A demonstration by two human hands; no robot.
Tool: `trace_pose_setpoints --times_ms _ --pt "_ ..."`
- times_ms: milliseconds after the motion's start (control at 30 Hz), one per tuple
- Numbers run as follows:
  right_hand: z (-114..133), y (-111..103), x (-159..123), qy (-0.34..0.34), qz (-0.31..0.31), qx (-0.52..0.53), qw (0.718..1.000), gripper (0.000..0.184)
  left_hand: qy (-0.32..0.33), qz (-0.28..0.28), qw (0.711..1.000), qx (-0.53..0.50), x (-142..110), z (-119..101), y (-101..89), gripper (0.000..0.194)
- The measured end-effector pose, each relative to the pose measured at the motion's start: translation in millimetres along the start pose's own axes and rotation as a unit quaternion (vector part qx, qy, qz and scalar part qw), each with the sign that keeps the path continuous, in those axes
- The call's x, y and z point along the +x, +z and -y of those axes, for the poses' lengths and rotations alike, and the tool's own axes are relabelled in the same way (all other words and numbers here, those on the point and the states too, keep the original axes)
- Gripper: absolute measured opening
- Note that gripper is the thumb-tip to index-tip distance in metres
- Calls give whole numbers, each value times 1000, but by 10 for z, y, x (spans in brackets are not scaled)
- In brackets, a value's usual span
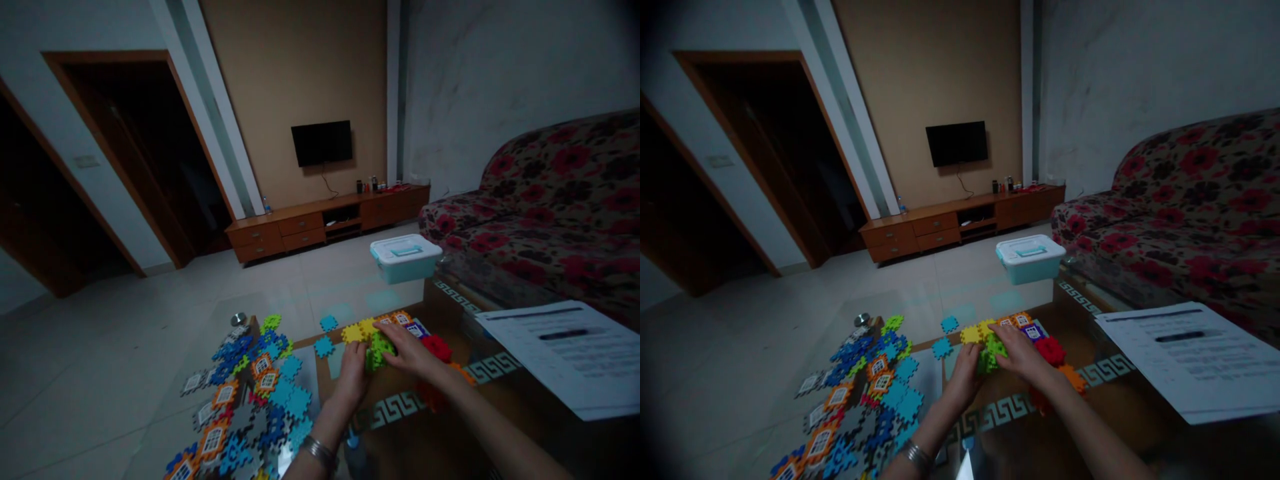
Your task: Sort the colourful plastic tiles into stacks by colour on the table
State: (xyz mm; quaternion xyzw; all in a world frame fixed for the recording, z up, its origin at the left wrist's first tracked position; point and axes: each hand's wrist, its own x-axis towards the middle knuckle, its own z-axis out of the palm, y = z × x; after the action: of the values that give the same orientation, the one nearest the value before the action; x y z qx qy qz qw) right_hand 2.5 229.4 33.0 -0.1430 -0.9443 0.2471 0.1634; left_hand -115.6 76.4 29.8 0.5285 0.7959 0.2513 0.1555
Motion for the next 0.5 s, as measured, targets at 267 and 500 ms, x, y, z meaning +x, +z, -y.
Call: trace_pose_setpoints --times_ms 267,500 --pt "273 41 19 -39 61 -15 997 65 -72 -71 991 88 -181 33 25 63" --pt "397 258 0 -74 67 -60 993 58 -147 -148 962 176 -330 366 -310 49"
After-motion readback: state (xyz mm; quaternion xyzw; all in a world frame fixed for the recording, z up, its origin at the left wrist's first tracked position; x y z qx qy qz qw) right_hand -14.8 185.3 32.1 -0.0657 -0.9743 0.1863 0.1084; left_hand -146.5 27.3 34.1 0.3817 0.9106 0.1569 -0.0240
